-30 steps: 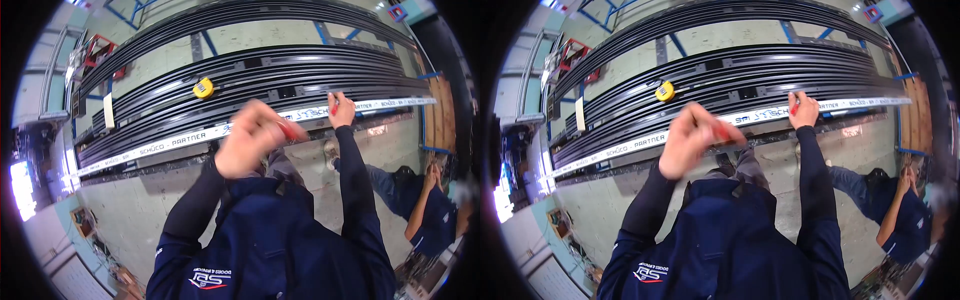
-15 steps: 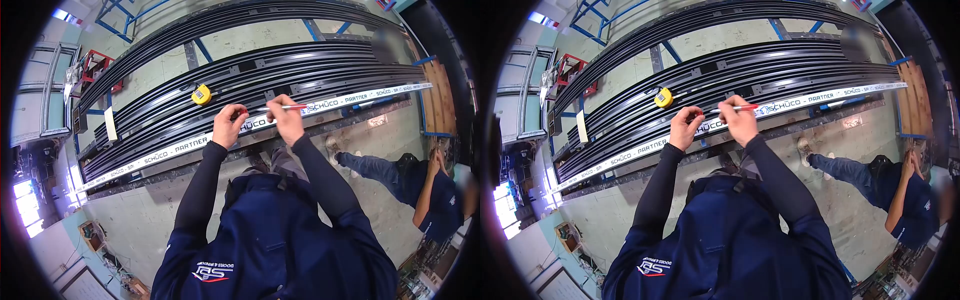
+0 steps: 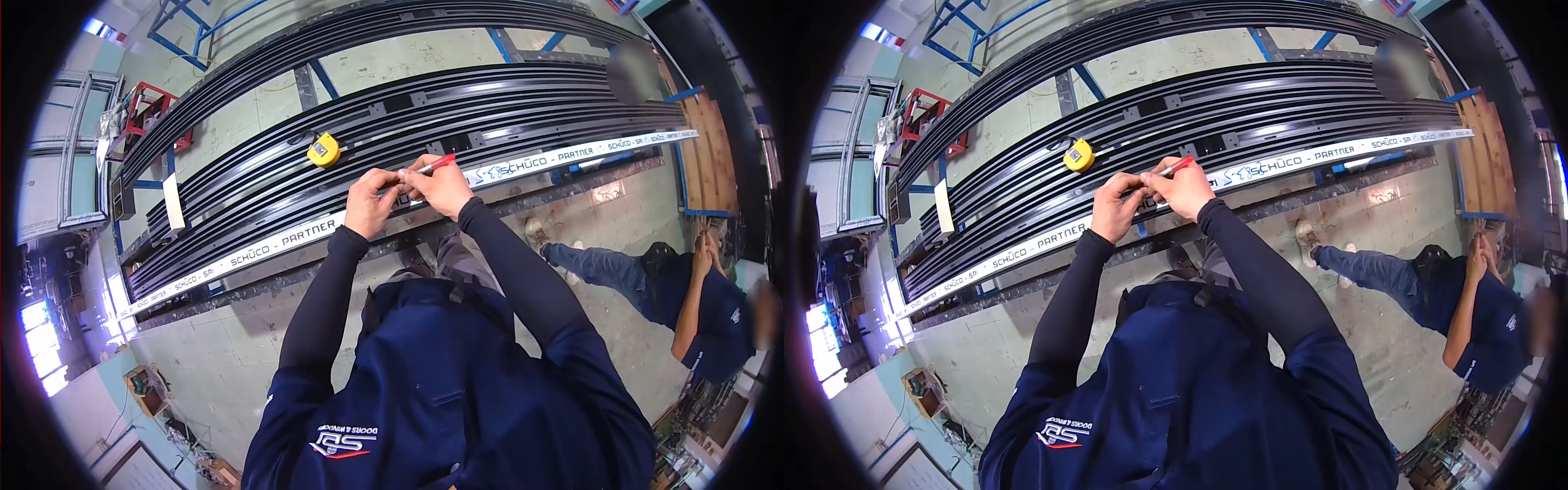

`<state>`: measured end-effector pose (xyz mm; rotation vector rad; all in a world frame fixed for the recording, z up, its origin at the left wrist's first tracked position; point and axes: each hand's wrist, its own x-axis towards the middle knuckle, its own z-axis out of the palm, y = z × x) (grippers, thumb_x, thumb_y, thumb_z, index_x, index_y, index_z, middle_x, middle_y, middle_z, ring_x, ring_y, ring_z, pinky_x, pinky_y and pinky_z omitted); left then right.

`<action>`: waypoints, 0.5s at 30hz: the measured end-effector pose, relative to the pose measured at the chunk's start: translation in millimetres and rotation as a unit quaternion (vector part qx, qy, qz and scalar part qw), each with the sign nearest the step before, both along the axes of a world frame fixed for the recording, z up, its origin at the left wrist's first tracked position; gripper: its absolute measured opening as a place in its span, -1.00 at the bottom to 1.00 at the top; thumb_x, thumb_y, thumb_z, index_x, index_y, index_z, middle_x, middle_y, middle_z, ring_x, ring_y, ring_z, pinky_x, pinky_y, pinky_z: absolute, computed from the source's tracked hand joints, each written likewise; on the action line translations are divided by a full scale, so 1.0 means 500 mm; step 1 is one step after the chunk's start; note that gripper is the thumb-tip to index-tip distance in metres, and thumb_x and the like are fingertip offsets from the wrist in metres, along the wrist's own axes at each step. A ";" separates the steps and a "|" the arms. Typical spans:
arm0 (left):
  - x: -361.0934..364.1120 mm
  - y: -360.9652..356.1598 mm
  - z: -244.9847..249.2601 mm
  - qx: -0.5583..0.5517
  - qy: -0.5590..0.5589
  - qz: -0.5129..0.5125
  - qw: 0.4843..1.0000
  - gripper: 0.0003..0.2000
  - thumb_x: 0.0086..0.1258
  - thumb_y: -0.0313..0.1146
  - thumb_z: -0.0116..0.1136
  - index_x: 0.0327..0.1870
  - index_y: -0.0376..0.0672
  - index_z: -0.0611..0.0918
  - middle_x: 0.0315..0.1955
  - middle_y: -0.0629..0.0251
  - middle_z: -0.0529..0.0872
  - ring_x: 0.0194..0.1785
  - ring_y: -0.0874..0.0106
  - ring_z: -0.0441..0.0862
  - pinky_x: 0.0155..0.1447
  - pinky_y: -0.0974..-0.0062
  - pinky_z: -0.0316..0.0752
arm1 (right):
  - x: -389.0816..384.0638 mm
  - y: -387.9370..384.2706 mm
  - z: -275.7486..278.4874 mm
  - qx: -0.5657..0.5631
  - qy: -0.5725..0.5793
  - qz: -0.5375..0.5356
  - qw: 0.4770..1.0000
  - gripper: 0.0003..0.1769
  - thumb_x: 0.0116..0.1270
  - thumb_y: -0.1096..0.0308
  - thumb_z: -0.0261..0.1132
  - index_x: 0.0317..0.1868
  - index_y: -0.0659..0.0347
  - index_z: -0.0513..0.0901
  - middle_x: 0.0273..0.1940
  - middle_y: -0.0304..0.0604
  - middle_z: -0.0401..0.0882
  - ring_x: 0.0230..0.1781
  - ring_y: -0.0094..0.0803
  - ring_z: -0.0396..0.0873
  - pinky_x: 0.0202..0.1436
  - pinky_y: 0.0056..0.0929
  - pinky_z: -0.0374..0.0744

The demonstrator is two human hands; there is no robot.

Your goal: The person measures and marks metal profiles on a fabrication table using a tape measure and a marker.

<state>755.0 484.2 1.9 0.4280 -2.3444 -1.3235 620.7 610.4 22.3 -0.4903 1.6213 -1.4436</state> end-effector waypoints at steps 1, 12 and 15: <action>0.006 0.001 -0.006 -0.027 0.005 0.011 1.000 -0.85 0.28 -0.55 0.32 -0.15 -0.27 0.69 -0.29 0.17 0.71 -0.22 0.27 0.71 -0.12 0.40 0.58 | 0.004 -0.004 -0.005 -0.003 -0.029 -0.008 1.000 -0.78 0.41 0.34 0.39 -0.23 0.35 0.61 -0.42 -0.15 0.70 -0.46 -0.57 0.64 -0.41 -0.57 0.61; -0.006 0.024 -0.030 -0.033 0.005 0.022 0.999 -0.59 0.45 -0.44 0.26 0.26 -0.33 0.51 -0.11 0.19 0.71 -0.09 0.43 0.67 0.05 0.46 0.55 | -0.030 0.062 0.042 -0.037 0.282 -0.151 0.947 -0.69 0.48 0.12 0.23 -0.11 0.23 0.64 -0.24 0.06 0.70 -0.20 0.03 0.69 -0.17 -0.14 0.62; -0.007 0.021 -0.050 -0.011 -0.040 0.024 0.999 -0.66 0.46 -0.42 0.25 0.19 -0.33 0.56 -0.25 0.21 0.72 -0.22 0.44 0.67 -0.07 0.45 0.57 | -0.134 0.136 -0.004 0.026 0.529 -0.193 0.826 -0.80 0.42 0.21 0.27 -0.24 0.17 0.57 -0.36 0.00 0.62 -0.27 0.05 0.62 -0.19 -0.02 0.56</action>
